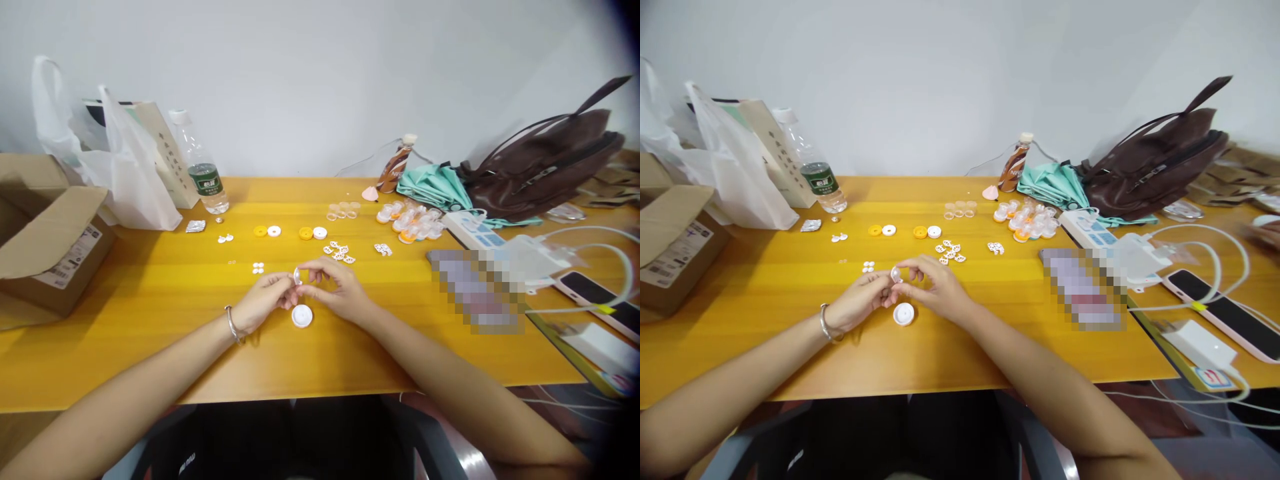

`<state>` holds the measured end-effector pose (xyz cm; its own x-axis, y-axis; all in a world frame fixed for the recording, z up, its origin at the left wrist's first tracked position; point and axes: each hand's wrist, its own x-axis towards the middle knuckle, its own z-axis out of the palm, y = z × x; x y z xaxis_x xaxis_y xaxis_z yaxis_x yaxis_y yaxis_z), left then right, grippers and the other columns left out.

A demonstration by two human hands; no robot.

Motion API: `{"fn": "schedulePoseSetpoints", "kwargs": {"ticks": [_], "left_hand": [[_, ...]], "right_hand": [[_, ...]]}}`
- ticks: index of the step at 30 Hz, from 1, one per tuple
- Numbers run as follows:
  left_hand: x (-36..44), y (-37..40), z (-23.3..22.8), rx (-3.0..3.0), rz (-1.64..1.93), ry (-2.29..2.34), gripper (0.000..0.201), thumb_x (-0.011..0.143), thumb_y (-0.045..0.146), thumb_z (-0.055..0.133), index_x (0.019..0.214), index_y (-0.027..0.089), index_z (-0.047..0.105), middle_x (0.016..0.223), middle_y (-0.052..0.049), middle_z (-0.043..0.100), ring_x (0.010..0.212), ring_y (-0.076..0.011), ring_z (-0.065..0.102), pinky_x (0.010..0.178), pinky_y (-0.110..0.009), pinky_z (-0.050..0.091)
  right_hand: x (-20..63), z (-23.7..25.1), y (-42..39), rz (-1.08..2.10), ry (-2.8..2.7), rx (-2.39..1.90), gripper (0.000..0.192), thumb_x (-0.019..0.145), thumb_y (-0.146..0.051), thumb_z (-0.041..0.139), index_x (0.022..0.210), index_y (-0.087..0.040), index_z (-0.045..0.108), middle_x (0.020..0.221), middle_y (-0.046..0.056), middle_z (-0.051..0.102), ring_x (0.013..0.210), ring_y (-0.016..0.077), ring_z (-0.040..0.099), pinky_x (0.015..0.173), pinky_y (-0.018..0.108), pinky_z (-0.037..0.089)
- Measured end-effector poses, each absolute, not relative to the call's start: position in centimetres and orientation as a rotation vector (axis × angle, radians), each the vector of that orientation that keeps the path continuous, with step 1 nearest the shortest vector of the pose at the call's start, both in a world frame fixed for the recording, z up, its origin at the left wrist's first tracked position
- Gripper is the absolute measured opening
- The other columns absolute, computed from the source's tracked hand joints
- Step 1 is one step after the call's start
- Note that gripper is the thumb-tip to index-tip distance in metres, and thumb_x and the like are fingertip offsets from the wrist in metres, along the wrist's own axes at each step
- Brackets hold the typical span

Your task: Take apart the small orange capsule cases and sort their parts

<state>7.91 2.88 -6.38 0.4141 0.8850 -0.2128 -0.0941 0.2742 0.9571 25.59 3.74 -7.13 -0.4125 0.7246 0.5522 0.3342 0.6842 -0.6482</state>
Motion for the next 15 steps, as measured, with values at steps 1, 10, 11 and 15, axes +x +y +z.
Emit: {"fn": "schedulePoseSetpoints", "kwargs": {"ticks": [1, 10, 11, 15], "left_hand": [[8.0, 2.9, -6.4, 1.089, 0.793, 0.913, 0.014, 0.070, 0.025, 0.052, 0.063, 0.013, 0.054, 0.055, 0.001, 0.053, 0.049, -0.0052, 0.045, 0.049, -0.017, 0.034], [8.2, 2.8, -6.8, 1.160, 0.743, 0.906, 0.020, 0.070, 0.031, 0.056, 0.061, 0.013, 0.055, 0.054, 0.001, 0.055, 0.048, -0.0057, 0.044, 0.050, -0.018, 0.034], [8.2, 2.8, -6.8, 1.174, 0.735, 0.908, 0.021, 0.071, 0.032, 0.056, 0.063, 0.013, 0.056, 0.054, 0.001, 0.055, 0.048, -0.0059, 0.044, 0.051, -0.019, 0.035], [8.0, 2.9, -6.6, 1.250, 0.724, 0.938, 0.024, 0.077, 0.035, 0.055, 0.078, 0.012, 0.064, 0.060, 0.000, 0.057, 0.053, -0.0072, 0.047, 0.055, -0.020, 0.037]], "right_hand": [[25.4, -7.2, 3.6, 0.578, -2.020, -0.807, 0.025, 0.079, -0.030, 0.061, 0.103, -0.022, 0.058, 0.076, 0.000, 0.056, 0.071, 0.0123, 0.053, 0.067, 0.027, 0.043], [24.9, -6.6, 3.2, 0.660, -1.949, -0.838, 0.012, 0.076, -0.029, 0.062, 0.084, -0.020, 0.059, 0.076, 0.002, 0.057, 0.072, 0.0128, 0.053, 0.068, 0.028, 0.045], [24.7, -6.5, 3.1, 0.715, -1.919, -0.858, 0.012, 0.076, -0.030, 0.062, 0.081, -0.020, 0.058, 0.076, 0.002, 0.058, 0.072, 0.0127, 0.054, 0.068, 0.028, 0.045], [26.2, -5.6, 4.5, 0.934, -1.626, -0.982, 0.019, 0.073, -0.036, 0.063, 0.077, -0.019, 0.058, 0.077, 0.002, 0.064, 0.069, 0.0125, 0.059, 0.069, 0.029, 0.048]]}}
